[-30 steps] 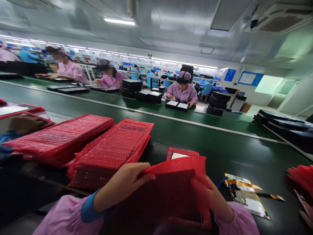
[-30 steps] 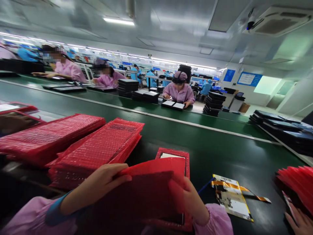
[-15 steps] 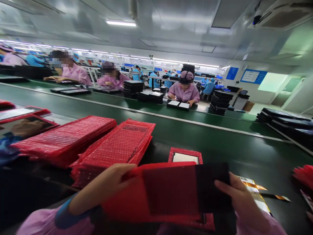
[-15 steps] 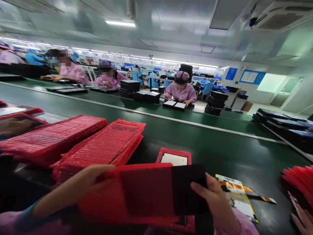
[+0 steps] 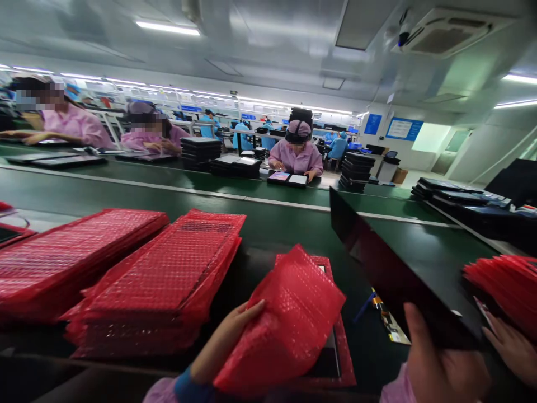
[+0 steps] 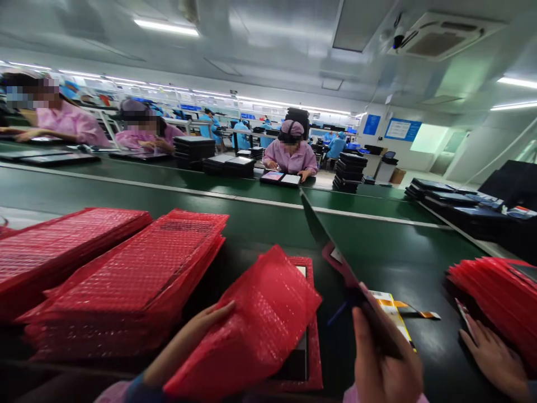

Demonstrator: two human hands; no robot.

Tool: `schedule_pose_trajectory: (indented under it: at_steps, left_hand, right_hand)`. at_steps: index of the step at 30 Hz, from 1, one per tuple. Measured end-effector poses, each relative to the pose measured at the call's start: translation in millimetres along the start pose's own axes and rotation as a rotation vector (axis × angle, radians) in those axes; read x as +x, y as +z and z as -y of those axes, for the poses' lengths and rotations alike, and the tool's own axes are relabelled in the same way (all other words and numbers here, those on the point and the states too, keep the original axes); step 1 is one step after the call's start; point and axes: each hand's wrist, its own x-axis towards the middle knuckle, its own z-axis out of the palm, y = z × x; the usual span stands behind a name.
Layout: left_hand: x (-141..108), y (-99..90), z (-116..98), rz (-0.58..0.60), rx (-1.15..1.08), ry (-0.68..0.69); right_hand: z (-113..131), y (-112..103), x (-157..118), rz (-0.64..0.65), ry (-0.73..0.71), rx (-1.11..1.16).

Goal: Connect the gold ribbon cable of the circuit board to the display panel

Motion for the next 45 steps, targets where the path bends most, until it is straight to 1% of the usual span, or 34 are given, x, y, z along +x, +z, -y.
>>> schedule_pose_trajectory:
  at_steps: [2, 4, 6, 8, 10, 12, 15, 17, 19, 20, 21, 22, 24, 25, 27, 28, 29, 30, 31, 33, 34, 36, 38, 39, 41, 43, 45]
  left_hand:
    - [14, 13.5, 13, 0.036, -0.139, -0.053]
    - [21, 23.1, 19, 0.035, -0.256, -0.115]
    - [21, 30.7, 22, 0.054, -0.316, -0.153]
    - [19, 36.5, 26, 0.105, -0.316, -0.159]
    - [18, 39.5, 31, 0.181, -0.313, -0.164]
    - [17, 38.9, 38, 0.243, -0.323, -0.146]
    - [20, 32.8, 47, 0.247, -0.335, -0.116]
    - [23, 28.3, 49, 0.246, -0.338, -0.149]
    - [24, 25.3, 49, 0.29, -0.343, -0.192]
    - [25, 24.5, 49, 0.31, -0.335, -0.188]
    - [25, 24.1, 50, 0.313, -0.321, -0.163]
    - [26, 23.9, 50, 0.305, -0.304, -0.125]
    - [27, 23.4, 54, 0.28, -0.27, -0.036]
    - [27, 22.9, 56, 0.279, -0.262, -0.007]
    - [29, 21.0, 59, 0.306, -0.255, 0.02]
    - [29, 19.5, 60, 0.322, -0.244, 0.027]
    - [30, 17.8, 61, 0.335, -0.226, 0.032]
    - [31, 15.8, 61, 0.343, -0.198, 0.04]
    - [32, 13.4, 60, 0.344, -0.157, 0.055]
    - [35, 7.7, 58, 0.331, -0.061, 0.087]
    - [37, 4.6, 58, 0.326, -0.014, 0.096]
    - [41, -1.5, 56, 0.32, 0.08, 0.094]
    - [43, -5.9, 55, 0.309, 0.174, 0.1]
    - [43, -7.2, 54, 0.298, 0.23, 0.117]
    - [41, -7.2, 51, 0.257, 0.369, 0.159]
    - [36, -4.6, 48, 0.202, 0.544, 0.197]
    - [30, -1.5, 46, 0.101, 0.753, 0.252]
  right_hand:
    - [22, 11, 2, 0.023, -0.151, 0.012]
    - [32, 17, 4, 0.12, -0.264, 0.017]
    - [34, 20, 6, 0.218, -0.359, -0.019]
    - [34, 26, 7, 0.298, -0.468, -0.071]
    - [36, 38, 3, 0.341, -0.582, -0.146]
    - [41, 55, -5, 0.35, -0.654, -0.21]
    - [46, 82, -29, 0.358, -0.676, -0.223]
    - [45, 98, -51, 0.352, -0.652, -0.211]
    - [41, 111, -74, 0.344, -0.616, -0.198]
    - [39, 116, -84, 0.375, -0.609, -0.191]
    - [37, 119, -92, 0.438, -0.613, -0.186]
    - [35, 121, -97, 0.528, -0.619, -0.184]
    - [35, 119, -99, 0.781, -0.611, -0.181]
    - [36, 116, -96, 0.91, -0.572, -0.174]
    - [40, 104, -83, 1.111, -0.422, -0.141]
    - [41, 98, -74, 1.183, -0.332, -0.121]
    - [41, 91, -64, 1.227, -0.25, -0.106]
    - [39, 85, -55, 1.242, -0.178, -0.106]
    - [35, 79, -46, 1.231, -0.122, -0.122]
    - [20, 70, -32, 1.15, -0.037, -0.203]
    - [9, 67, -27, 1.084, 0.01, -0.26]
    - [-17, 59, -19, 0.91, 0.151, -0.353]
    - [-43, 50, -14, 0.748, 0.301, -0.404]
    - [-54, 44, -12, 0.694, 0.365, -0.414]
    - [-71, 33, -10, 0.661, 0.455, -0.414]
    - [-82, 24, -10, 0.685, 0.523, -0.389]
    - [-89, 21, -13, 0.71, 0.625, -0.255]
